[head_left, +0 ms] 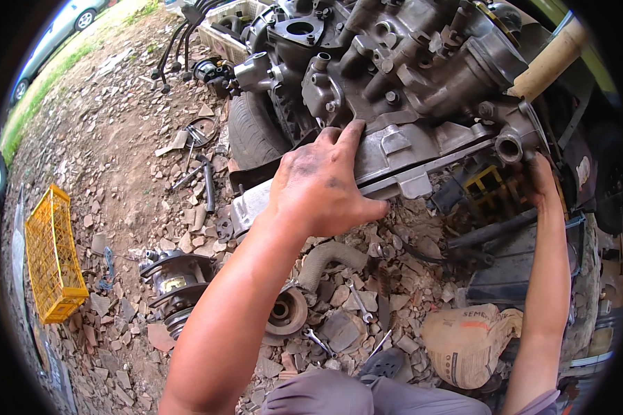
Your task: The person is working on a disassembled car engine outdoors. They use a wrench to loosen and tighten bolts on the engine block and a separate pulley assembly. The person repeatedly handles the engine block and pulley, adjusting their positions and inspecting the components.
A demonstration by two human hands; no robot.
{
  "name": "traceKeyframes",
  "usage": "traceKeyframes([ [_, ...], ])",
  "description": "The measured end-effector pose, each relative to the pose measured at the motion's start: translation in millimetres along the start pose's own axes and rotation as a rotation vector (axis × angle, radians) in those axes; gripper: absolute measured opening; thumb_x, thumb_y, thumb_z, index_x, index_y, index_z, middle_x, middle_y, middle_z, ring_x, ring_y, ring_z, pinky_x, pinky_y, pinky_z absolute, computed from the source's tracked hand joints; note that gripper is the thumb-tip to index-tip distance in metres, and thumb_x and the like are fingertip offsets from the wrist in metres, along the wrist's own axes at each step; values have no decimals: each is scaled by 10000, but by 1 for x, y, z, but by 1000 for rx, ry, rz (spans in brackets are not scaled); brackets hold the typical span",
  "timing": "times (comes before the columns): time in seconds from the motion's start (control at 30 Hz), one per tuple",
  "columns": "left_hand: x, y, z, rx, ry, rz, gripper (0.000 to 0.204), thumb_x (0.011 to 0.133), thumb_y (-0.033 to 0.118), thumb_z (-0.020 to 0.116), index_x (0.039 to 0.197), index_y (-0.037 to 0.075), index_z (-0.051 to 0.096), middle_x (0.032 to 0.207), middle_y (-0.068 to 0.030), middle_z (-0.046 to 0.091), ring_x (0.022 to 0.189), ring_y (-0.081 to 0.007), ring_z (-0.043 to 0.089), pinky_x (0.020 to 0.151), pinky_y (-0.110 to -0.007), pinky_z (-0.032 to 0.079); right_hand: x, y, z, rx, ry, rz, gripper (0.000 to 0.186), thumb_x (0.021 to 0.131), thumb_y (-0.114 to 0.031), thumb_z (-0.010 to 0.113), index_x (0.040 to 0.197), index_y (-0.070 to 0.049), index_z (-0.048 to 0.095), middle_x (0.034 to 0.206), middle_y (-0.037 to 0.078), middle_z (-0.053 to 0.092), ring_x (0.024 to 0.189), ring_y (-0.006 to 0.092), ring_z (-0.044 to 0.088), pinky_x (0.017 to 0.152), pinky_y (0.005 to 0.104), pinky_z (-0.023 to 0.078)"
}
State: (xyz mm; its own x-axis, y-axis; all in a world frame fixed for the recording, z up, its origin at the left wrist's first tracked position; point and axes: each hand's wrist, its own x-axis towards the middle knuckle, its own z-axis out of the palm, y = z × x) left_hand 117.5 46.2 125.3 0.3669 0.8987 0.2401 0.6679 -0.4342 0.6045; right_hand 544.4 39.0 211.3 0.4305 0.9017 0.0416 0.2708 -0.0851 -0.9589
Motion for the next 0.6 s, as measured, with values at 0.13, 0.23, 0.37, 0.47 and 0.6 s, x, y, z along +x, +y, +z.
traceKeyframes([
  [0.13, 0, 0, 0, 7, -14, -5, 1000, 583, 435, 731, 1423, 48, 349, 1203, -251, 557, 1098, -403, 565, 980, -439, 439, 7, 2, -6, -27, -5, 23, 85, 890, -171, 575, 951, -115, 595, 785, -39, 549, 623, 58, 501, 519, 218, 382],
  [0.23, 0, -1, -2, 14, -15, -8, 1001, 581, 434, 732, 1421, 45, 352, 1203, -254, 557, 1096, -409, 565, 978, -438, 440, 1, 0, 8, -32, -16, 16, 88, 893, -178, 579, 953, -115, 593, 792, -36, 556, 624, 57, 500, 518, 217, 378],
  [0.37, 0, -1, 1, 10, 10, 14, 997, 581, 437, 732, 1420, 50, 357, 1205, -255, 557, 1100, -405, 567, 976, -435, 441, 13, 9, -1, 33, -34, 39, 98, 901, -201, 594, 959, -122, 588, 811, -32, 574, 625, 55, 504, 515, 211, 376],
  [0.47, -1, -1, 0, 5, 5, -1, 997, 580, 440, 735, 1420, 54, 359, 1208, -254, 556, 1103, -401, 567, 975, -434, 441, 25, 20, 4, 143, -32, 101, 125, 915, -236, 603, 978, -130, 584, 825, -32, 586, 635, 48, 510, 504, 202, 375],
  [0.6, -1, 3, -6, 18, -49, -9, 986, 620, 454, 728, 1430, 48, 338, 1252, -233, 526, 1125, -373, 560, 987, -417, 438, 29, 37, 5, 328, -69, 158, 150, 959, -274, 563, 1039, -147, 565, 835, -44, 580, 627, 33, 507, 472, 176, 354],
])
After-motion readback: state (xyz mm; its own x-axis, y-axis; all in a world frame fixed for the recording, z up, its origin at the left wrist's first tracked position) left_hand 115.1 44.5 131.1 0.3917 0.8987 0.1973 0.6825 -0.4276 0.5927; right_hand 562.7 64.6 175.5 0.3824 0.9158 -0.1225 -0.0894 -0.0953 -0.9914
